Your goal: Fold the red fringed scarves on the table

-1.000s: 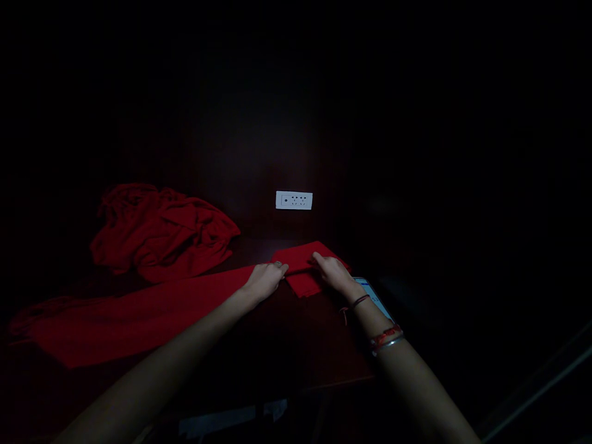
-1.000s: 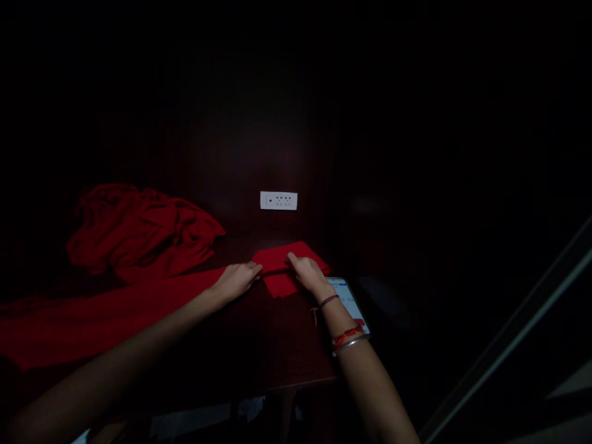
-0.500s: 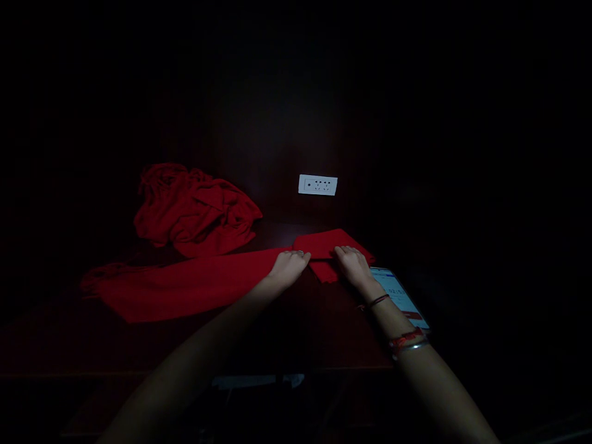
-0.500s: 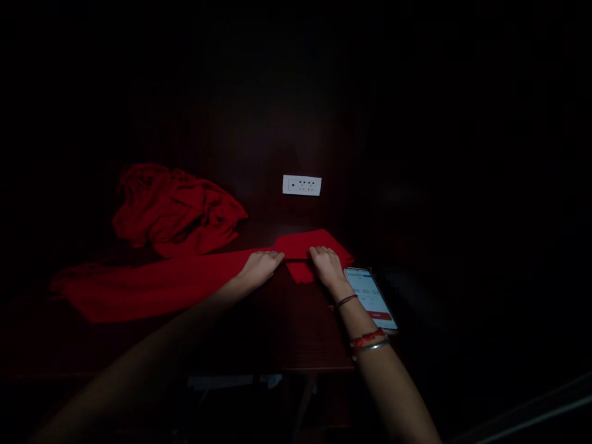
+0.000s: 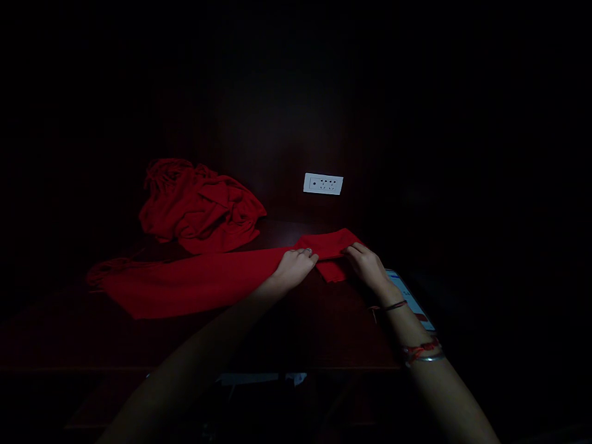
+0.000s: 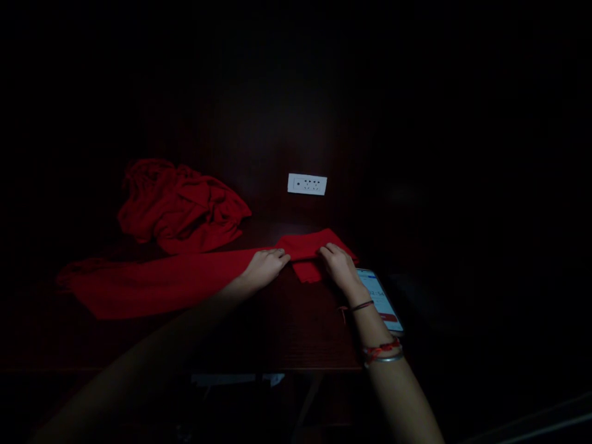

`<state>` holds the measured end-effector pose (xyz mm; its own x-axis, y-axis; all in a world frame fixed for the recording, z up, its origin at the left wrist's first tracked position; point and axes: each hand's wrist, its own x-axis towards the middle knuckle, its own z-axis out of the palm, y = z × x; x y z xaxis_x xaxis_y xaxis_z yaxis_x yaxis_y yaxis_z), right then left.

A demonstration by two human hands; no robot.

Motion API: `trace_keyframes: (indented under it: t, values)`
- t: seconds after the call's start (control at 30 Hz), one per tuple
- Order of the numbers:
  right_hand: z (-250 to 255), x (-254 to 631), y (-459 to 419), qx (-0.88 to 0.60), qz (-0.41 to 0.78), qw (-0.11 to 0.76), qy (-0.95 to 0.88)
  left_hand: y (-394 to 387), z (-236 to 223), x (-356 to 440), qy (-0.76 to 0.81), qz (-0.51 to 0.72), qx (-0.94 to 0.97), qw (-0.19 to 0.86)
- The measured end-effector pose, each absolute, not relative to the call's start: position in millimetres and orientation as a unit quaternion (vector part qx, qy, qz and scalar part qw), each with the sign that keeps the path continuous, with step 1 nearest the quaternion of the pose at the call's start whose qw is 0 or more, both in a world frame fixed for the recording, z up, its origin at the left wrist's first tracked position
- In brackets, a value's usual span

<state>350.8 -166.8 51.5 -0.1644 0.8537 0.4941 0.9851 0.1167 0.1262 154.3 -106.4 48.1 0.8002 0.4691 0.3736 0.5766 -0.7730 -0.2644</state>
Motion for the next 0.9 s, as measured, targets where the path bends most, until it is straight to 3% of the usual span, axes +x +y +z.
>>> trace_keyframes:
  t: [0.1,0.23,0.33,0.47,0.6,0.9]
  values:
    - [47.8,353.2,-168.5,-0.623,-0.168,0.15,-0.749,-107.9,44.4,153.2,-0.263,-0.122,-0.945,0.153]
    - [40.8,356.9,-167.9,-0.622,-0.058,0.085,-0.776,-104.1,30.4,153.7,-0.266,-0.142,-0.949,0.086]
    - [38.1,358.3,-166.9,-0.606,-0.04,0.094,-0.789,-94.9,19.7,154.0,-0.293,-0.157,-0.943,0.023]
    - [35.4,360.3,-163.6,-0.594,-0.035,0.108,-0.796,-83.1,13.2,153.2,-0.364,-0.029,-0.927,-0.086]
    - [31.4,365.5,-162.3,-0.591,-0.011,0.106,-0.8,-79.0,18.3,150.3,-0.414,0.044,-0.901,-0.125]
    - [43.3,346.7,-139.7,-0.621,-0.023,0.266,-0.737,-71.8,9.2,149.4,-0.425,0.005,-0.899,-0.103]
